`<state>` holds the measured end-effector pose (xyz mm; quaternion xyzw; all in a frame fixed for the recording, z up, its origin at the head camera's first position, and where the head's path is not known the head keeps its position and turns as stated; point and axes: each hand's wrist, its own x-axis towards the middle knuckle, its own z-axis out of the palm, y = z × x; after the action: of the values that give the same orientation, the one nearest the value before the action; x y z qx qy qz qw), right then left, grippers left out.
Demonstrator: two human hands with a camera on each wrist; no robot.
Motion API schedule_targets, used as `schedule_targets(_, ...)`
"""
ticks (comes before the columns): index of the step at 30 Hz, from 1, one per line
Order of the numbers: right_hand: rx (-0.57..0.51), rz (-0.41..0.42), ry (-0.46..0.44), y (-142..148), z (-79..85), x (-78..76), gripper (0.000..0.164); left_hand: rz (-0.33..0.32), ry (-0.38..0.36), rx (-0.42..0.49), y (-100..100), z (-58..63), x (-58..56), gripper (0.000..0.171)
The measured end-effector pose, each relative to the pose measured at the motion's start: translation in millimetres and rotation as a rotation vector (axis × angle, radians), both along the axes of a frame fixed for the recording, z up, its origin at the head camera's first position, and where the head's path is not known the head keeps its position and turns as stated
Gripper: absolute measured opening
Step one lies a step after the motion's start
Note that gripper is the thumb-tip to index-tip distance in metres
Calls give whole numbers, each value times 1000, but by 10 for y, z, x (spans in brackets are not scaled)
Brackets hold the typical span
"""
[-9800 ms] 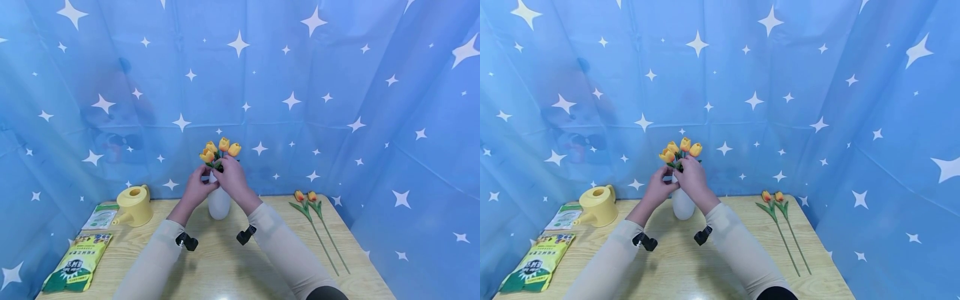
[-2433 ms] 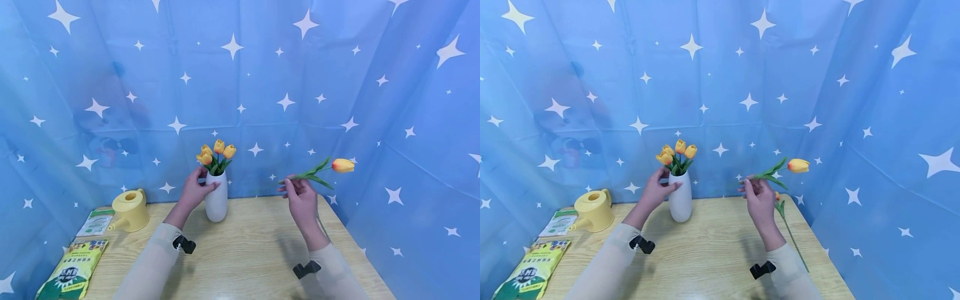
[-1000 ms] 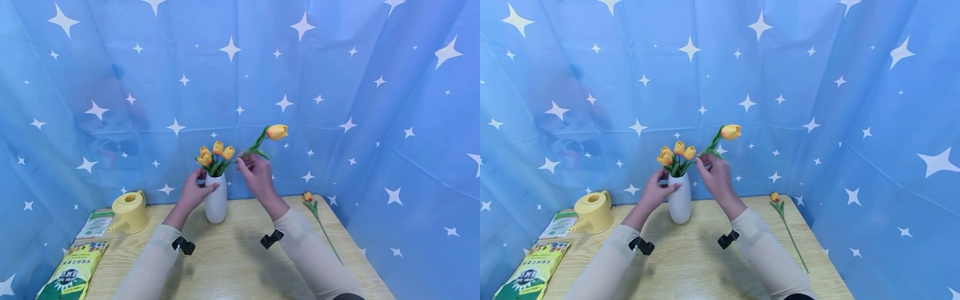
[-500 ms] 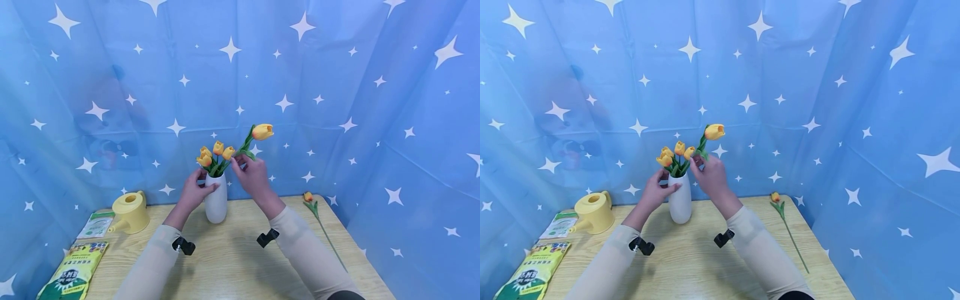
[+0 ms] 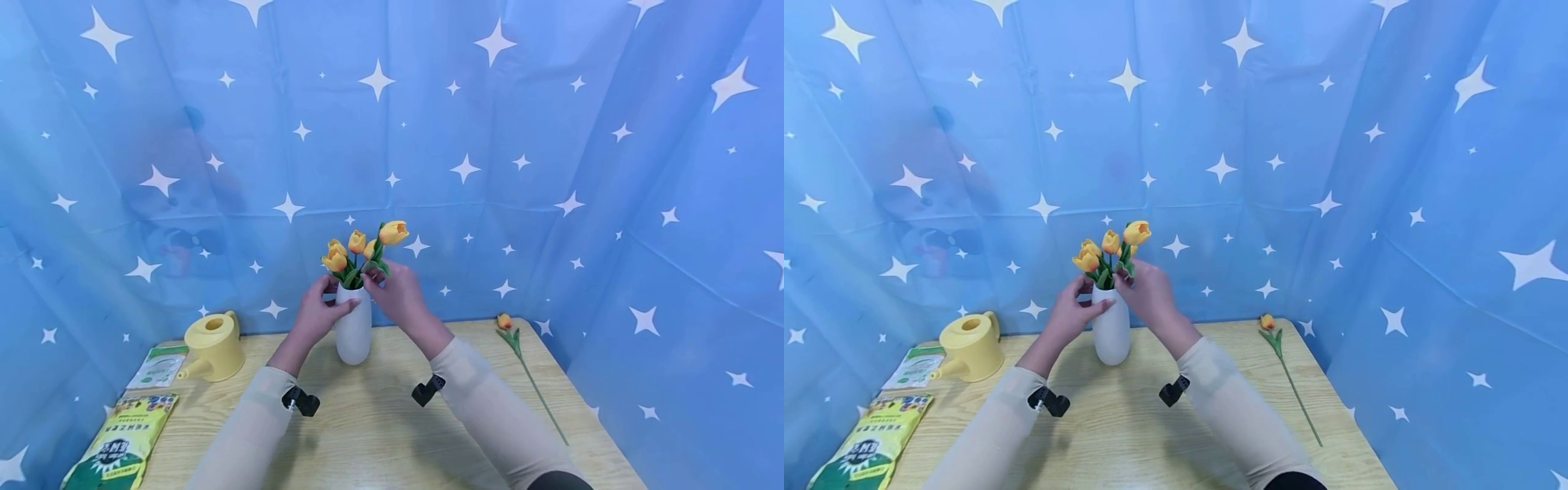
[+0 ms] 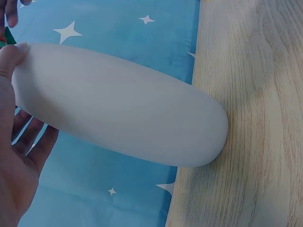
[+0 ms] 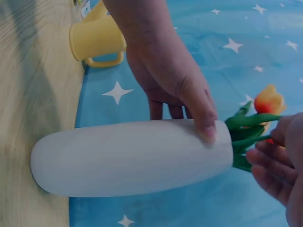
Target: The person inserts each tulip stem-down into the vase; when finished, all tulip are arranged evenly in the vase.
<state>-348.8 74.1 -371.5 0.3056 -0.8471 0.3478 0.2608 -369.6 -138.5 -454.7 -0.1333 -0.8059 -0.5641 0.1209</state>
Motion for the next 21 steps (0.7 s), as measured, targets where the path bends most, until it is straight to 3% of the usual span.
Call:
schedule_targets(6,36,-16,-74,-57,-61,13,11,-6,11,6,4,10,2,55)
schedule_targets(11,-73,-1,-133,-73,-98,24,20,-7,10,5,9,13,-4,53)
schedule_targets(16,-215,42,-121,-79,-139,6,18,-6,4,8,3,4,-11,53)
schedule_targets(21,-231,57,-118,-104,-165,-13,16,-9,11,12,-7,-8,-21,52)
